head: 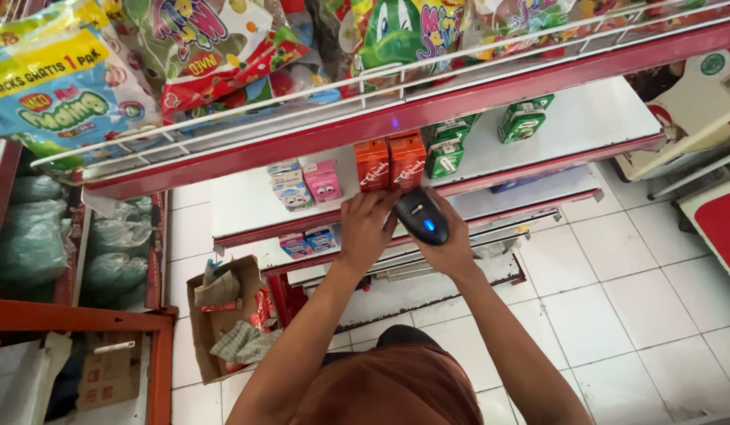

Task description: The person cleans a freezer door with a spray bottle and cloth, then picks up snack boxes and instant noodle cups from a cardboard box. They wipe each item with the cloth, scan it with a handheld barcode scanner, and place it on the appropriate shelf. The process is repeated for several items.

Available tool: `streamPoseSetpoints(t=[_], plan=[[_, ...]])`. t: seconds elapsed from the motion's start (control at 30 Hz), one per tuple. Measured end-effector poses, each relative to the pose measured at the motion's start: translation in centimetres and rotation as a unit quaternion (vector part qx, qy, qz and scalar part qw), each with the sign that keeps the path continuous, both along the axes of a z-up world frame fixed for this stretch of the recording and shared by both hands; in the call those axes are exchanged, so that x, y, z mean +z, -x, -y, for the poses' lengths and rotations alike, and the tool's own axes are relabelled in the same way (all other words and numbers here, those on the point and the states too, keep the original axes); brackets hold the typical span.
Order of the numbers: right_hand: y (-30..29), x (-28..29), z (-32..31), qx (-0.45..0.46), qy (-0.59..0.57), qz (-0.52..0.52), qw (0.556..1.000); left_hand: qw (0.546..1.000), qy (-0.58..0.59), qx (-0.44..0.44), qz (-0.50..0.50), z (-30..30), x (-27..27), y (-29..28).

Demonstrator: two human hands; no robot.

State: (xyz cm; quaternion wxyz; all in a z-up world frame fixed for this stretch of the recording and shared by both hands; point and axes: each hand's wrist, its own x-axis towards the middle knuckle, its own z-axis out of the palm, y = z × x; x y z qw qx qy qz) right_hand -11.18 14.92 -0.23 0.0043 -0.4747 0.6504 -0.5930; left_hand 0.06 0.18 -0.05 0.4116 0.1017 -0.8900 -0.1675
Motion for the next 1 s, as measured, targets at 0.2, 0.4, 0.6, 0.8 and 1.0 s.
streamPoseSetpoints(t=[0.2, 0.4, 0.6, 0.8, 1.0], plan=[[1.0, -0.6, 0.4, -0.007, -0.01, -0.059, 0.998, 0.999, 0.027, 0.034, 0.029, -0.4, -0.4, 0.5], [0.9, -1.0, 1.3, -0.036, -0.006, -0.071, 0.997, 0.998, 0.023, 0.044, 0.046, -0.8, -0.2, 0.8], [0.6, -1.4, 2.2, -0.059, 0.008, -0.083, 0.995, 0.994, 0.007, 0.049, 0.096, -0.4, 0.1, 1.3], [-1.4, -4.7, 2.4, -0.056, 0.093, 0.19, 0.976, 0.999, -0.025, -0.035, 0.011, 0.1, 0.8, -0.6], [-6.6, -8.9, 2.7, 0.021, 0.042, 0.259, 0.965, 0.983, -0.152, -0.084, -0.065, 0.7, -0.5, -8.6]])
